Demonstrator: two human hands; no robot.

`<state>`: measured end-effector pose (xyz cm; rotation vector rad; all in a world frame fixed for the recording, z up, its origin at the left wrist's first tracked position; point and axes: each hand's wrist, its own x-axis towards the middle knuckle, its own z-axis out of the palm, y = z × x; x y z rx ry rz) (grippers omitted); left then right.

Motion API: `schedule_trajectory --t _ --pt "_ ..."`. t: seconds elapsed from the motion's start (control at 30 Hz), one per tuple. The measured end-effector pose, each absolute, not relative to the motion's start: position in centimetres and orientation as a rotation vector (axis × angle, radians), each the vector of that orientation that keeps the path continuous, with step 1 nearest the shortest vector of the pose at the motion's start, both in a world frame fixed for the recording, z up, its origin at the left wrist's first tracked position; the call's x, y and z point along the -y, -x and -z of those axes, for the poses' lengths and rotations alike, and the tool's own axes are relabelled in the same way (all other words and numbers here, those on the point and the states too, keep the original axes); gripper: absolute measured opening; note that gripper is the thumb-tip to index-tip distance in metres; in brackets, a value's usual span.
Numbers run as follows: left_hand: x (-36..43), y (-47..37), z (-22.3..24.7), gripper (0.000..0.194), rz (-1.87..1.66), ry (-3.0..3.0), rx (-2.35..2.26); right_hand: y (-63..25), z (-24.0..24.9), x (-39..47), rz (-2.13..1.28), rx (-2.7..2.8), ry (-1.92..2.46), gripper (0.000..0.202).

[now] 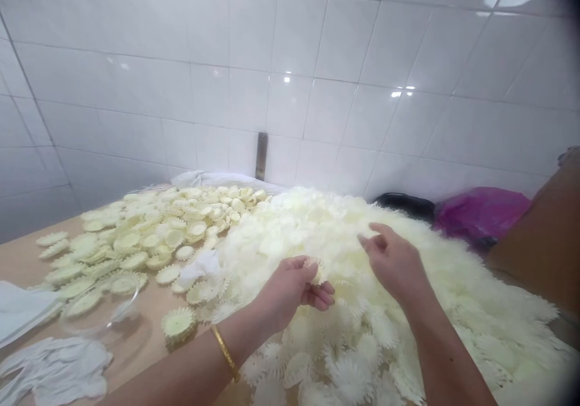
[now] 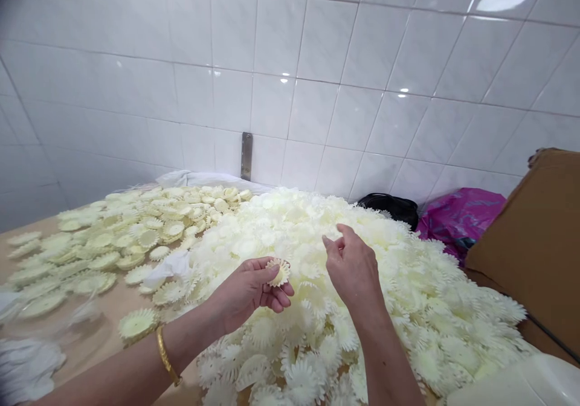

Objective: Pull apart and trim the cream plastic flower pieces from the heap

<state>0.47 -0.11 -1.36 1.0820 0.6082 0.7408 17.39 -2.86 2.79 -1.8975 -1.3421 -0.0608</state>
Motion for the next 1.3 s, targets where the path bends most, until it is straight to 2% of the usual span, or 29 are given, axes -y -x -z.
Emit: schedule_trajectory --t 0.13,0.6,0.83,1.0,1.1,1.2,1.3 --pt "0.0 -0.6 1.5 0.021 -0.744 -1.114 -0.622 -15.8 -3.3 3.6 -0.045 1.492 1.770 0.028" --pt "-0.5 -0.4 1.4 0.030 -0.849 -1.126 -0.683 -12.9 -3.2 4.3 -0.420 1.828 1.562 0.017" --pt "-0.7 -0.4 1.9 0.040 -0.870 -1.184 -0.708 -11.9 -2.2 4.0 -0.107 1.918 1.627 0.011" --pt "-0.6 -0.5 1.6 0.039 -0.866 -1.156 -0.692 -11.1 -2.2 4.1 0.076 1.995 1.630 0.020" --pt "-0.6 -0.5 1.3 0.039 -0.842 -1.141 -0.632 -11.1 -2.2 4.0 0.064 1.987 1.577 0.023" --pt "-0.3 -0.4 1.2 0.034 -0.798 -1.155 -0.555 -12.0 -2.0 3.4 -0.019 1.799 1.536 0.022" --pt "0.1 -0.5 1.2 0.027 -0.775 -1.138 -0.519 -14.1 -1.6 2.6 0.191 1.463 1.615 0.021"
